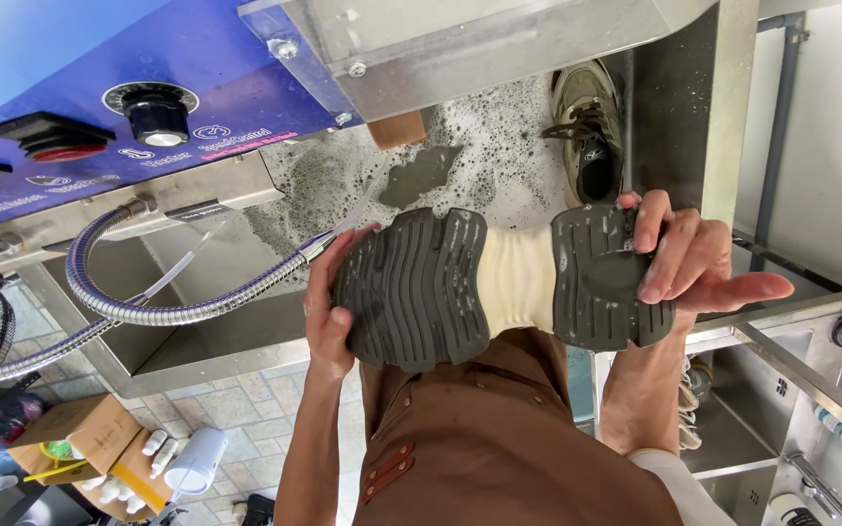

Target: Washing a sneaker in a sink using a handheld brush and a multifunctional shoe washing machine.

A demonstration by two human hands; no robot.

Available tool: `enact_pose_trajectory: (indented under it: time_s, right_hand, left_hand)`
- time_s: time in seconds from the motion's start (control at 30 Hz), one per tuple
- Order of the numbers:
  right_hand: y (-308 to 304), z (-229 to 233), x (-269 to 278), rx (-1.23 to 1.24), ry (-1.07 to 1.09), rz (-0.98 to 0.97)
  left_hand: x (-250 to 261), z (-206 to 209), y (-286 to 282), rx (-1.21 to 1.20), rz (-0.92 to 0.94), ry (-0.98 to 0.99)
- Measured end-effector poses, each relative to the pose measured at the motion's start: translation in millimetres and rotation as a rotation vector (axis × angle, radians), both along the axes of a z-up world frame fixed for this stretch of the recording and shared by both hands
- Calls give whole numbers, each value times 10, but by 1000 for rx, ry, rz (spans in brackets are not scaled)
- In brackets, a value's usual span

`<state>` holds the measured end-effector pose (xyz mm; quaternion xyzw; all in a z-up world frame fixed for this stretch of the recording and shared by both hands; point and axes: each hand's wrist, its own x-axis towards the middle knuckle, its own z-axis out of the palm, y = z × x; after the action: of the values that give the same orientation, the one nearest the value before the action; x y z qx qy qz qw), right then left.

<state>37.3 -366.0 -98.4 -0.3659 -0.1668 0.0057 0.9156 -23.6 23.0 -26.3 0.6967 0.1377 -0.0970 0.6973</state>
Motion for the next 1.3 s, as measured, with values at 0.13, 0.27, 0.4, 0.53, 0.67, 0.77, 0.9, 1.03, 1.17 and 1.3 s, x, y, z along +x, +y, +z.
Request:
enact_pose_trajectory:
  time_s: [0.13,0.27,0.4,0.53,0.67,0.77,0.9,1.03,1.17,1.3]
  right_hand:
    - [31,64,107,10,-31,47]
    - [11,85,224,26,-146,76]
    - [-18,88,255,52,-180,129]
    - [-13,90,251,60,-201,115]
    - [-39,92,221,74,-195,119]
    - [-45,83,223,74,-179,116]
    - [-32,61,214,87,-175,115]
    - [-12,46,198,109,-142,99]
    - [16,39,211,88,-134,106]
    - [-9,2,196,93,-123,118]
  left_hand:
    - [-133,-125,60,36,5,-10]
    - [-170,-165,73,65,4,-63]
    - [-185,-163,100,120,-11,-117]
    - [-221,-169,116,132,-14,-124]
    - [-216,-185,105,87,-1,-133]
    - [-203,-184,96,58,3,-133]
    - [-205,-218,110,76,-3,-131]
    - [-203,-234,113,90,-5,-134]
    - [-161,-202,111,82,-4,-139]
    - [-160,-209,117,64,-4,-145]
